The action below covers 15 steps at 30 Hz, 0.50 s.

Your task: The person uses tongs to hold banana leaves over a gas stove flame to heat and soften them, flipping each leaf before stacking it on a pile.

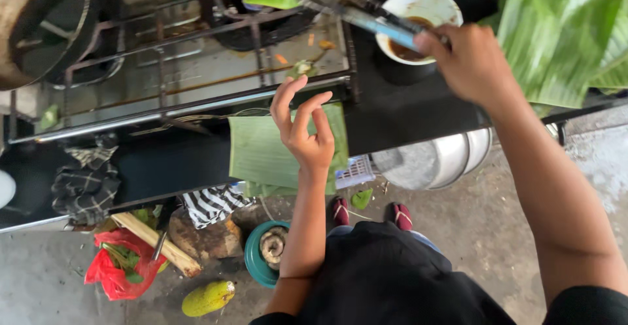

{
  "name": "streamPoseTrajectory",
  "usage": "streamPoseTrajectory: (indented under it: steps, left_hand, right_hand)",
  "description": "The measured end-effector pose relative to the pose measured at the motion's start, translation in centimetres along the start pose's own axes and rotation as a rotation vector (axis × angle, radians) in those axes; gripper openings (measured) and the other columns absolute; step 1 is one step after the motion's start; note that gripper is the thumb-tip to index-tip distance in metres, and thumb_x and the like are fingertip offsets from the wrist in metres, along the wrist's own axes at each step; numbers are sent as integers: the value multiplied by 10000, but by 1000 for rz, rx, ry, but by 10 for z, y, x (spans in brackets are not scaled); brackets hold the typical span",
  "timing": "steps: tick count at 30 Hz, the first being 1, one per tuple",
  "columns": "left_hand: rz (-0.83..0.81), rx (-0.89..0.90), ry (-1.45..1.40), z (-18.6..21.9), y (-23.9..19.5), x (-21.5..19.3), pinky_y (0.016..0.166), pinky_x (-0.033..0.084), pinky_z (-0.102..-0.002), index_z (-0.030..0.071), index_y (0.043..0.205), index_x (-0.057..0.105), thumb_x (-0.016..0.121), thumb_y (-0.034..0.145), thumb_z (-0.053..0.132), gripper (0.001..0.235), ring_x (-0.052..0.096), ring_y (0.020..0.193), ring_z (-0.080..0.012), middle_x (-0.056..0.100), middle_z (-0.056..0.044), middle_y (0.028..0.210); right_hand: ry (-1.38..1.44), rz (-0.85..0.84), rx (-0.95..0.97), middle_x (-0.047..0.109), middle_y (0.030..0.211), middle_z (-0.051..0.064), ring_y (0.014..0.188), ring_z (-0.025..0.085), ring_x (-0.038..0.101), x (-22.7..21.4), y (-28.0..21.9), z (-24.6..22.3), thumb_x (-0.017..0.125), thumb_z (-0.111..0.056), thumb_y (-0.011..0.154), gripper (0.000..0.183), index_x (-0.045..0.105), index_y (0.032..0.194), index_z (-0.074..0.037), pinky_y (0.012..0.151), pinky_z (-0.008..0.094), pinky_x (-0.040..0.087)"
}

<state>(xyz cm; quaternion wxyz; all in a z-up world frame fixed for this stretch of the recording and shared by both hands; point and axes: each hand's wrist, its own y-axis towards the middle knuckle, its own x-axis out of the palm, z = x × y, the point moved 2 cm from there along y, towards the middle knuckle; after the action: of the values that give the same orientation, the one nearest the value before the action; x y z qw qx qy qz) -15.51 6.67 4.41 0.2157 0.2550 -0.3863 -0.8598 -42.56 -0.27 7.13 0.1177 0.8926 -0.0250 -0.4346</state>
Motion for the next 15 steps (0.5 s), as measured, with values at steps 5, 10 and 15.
streamPoseTrajectory:
  steps: [5, 10, 15]
  left_hand:
    - [22, 26, 14, -25, 9, -40, 1177, 442, -468, 118, 1014, 763, 632, 894, -94, 276, 550, 1359, -331, 611, -66, 1344]
    - [30, 35, -14, -45, 21, -59, 1185, 445, -467, 121, 1005, 762, 643, 879, -89, 273, 551, 1353, -333, 615, -69, 1353]
    - [12, 48, -7, -60, 29, -73, 1167, 439, -462, 123, 997, 767, 646, 861, -101, 289, 541, 1353, -342, 613, -76, 1352]
  right_hand:
    - [147, -133, 206, 593, 642, 106, 593, 246, 607, 35, 69, 3, 680, -427, 1081, 423, 781, 1009, -23, 581, 392, 500]
    - [463, -263, 442, 431, 570, 14, 484, 105, 345, 55, 88, -7, 637, -393, 1080, 417, 753, 977, -6, 453, 309, 250]
    - [359, -184, 401, 480, 588, 1, 476, 88, 381, 53, 82, -27, 655, -357, 1061, 364, 753, 977, -16, 448, 289, 301]
